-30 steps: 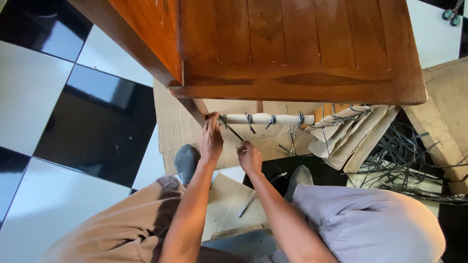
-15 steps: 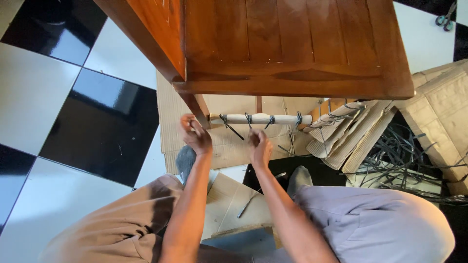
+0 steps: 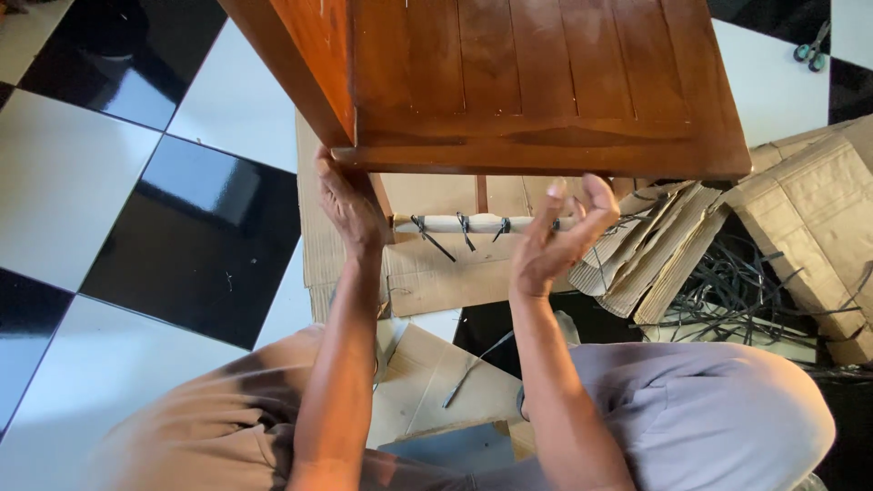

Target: Securing protective cardboard padding to furniture legs using plastic ties

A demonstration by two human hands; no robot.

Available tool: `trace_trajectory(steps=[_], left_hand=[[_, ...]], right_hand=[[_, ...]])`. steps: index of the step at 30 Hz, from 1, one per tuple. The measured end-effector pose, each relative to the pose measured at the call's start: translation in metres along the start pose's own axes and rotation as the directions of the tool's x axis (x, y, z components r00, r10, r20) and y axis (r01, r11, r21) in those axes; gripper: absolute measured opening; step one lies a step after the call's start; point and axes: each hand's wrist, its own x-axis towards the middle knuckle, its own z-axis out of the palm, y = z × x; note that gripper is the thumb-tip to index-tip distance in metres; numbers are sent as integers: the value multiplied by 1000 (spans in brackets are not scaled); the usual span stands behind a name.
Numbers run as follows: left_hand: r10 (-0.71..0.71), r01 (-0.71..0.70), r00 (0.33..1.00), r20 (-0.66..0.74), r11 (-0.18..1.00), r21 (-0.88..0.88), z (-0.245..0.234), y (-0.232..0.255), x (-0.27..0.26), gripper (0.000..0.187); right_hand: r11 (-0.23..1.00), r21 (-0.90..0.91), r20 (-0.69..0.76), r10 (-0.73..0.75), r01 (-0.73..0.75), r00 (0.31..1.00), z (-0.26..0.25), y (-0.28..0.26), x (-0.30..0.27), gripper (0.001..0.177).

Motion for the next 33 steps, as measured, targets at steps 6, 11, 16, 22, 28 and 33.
trace_trajectory(steps=[6, 11, 16, 22, 28, 33], left_hand=[[62, -83, 986, 153, 988, 134, -24, -35, 5, 57], [65, -82, 989, 136, 989, 125, -17, -32, 5, 60], [54, -67, 996, 76, 980, 186, -18, -45, 11, 60], [51, -55, 998, 25, 981, 188, -3, -40, 39, 63], [57, -63, 997, 46, 988, 141, -30, -104, 82, 59], [63, -74, 995, 78, 985, 156, -16, -109, 104, 58]], right_hand=[[899, 361, 38, 252, -248, 967, -10, 4, 14, 69], [905, 285, 70, 310, -317, 948, -13, 15, 17, 94], [894, 297, 117, 315, -336, 942, -5, 11, 21, 106], [897, 222, 141, 358, -382, 923, 23, -16, 27, 105], [872, 219, 164, 408, -437, 898, 66, -21, 38, 127], [821, 238, 232, 470, -519, 851, 86, -4, 64, 132]])
